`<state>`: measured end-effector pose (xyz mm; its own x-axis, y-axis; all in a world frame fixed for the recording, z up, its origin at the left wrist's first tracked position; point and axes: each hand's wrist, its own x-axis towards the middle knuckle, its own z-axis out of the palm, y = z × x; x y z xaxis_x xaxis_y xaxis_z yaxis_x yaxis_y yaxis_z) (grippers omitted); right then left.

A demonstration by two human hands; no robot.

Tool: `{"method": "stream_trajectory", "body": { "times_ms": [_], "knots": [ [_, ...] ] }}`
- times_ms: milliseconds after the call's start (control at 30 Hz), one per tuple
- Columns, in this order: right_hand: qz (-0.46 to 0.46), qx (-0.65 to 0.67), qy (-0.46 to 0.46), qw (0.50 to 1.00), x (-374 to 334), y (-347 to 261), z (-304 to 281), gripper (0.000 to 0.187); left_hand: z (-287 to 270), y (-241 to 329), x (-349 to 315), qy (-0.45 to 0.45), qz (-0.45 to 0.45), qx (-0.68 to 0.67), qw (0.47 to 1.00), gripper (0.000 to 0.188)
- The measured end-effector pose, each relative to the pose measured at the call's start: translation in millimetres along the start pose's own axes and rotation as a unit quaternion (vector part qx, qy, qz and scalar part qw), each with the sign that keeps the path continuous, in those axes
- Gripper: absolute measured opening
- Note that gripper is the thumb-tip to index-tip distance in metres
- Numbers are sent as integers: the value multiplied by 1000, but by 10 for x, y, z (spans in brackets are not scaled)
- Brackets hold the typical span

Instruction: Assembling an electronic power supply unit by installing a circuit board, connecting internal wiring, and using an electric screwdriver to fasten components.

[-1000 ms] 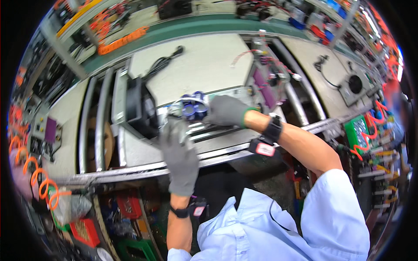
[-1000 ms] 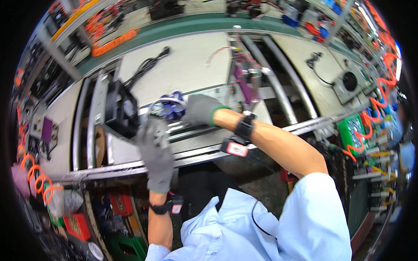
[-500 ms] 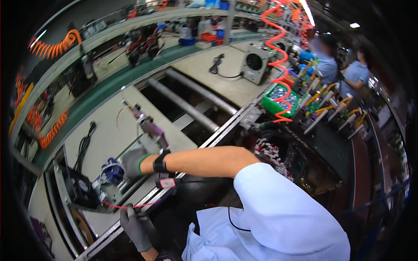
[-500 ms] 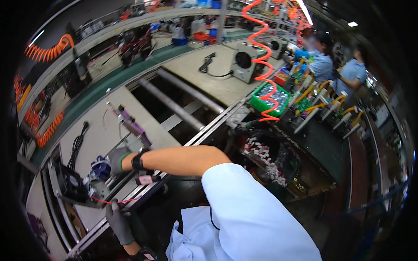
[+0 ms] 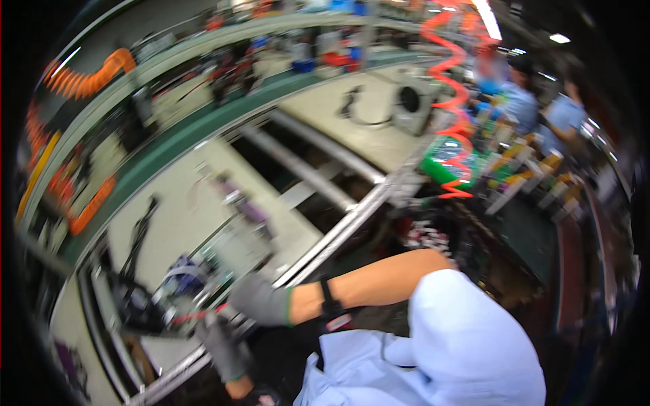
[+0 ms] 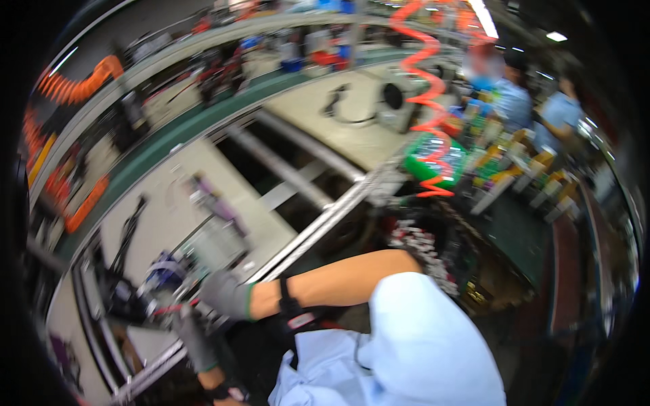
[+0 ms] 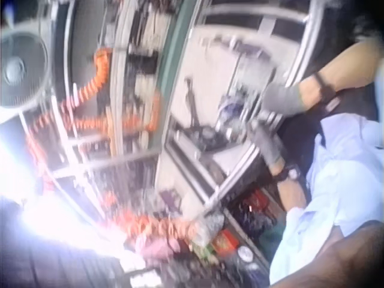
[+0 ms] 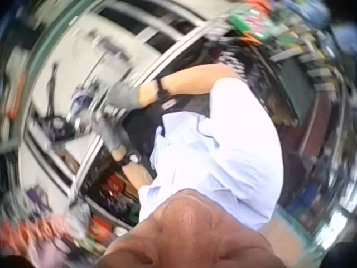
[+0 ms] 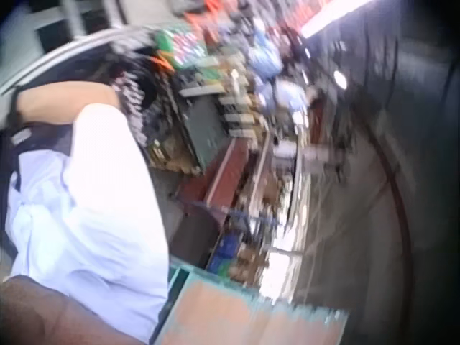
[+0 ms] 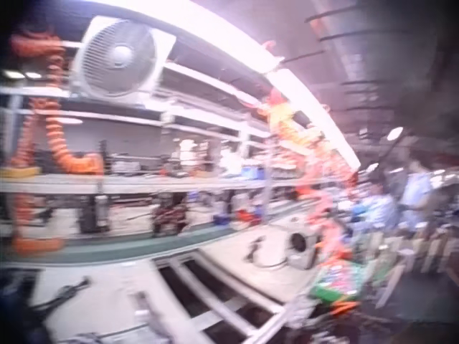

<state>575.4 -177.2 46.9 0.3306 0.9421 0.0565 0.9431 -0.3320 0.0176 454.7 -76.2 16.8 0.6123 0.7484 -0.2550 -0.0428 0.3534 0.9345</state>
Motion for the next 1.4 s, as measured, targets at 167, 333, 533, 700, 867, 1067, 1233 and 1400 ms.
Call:
{"method": "stream_trajectory", "body": {
  "times_ms": [167,333,533,700,867,1067,1233,1400],
  "knots": [
    [-15,31,69,997,-19,191,-26,5,52,96,100,-32,-11,59,998,18],
    [38,47,80,995,308,473,-260,5,109,70,223,-27,101,66,992,14],
    [115,277,23,954,670,757,-240,22,-13,-157,469,37,407,319,855,14],
    [123,309,17,943,701,763,-101,23,-96,-263,494,29,425,343,837,14],
    [88,320,59,942,704,767,19,22,-79,-279,466,19,379,317,869,18],
    [42,281,131,950,693,785,156,15,-69,-274,461,18,389,317,865,18],
    [37,214,142,966,665,745,212,12,-68,-255,486,23,443,335,831,17],
    [11,227,174,958,637,758,296,10,-78,-293,471,18,409,332,850,16]
  ]
}}
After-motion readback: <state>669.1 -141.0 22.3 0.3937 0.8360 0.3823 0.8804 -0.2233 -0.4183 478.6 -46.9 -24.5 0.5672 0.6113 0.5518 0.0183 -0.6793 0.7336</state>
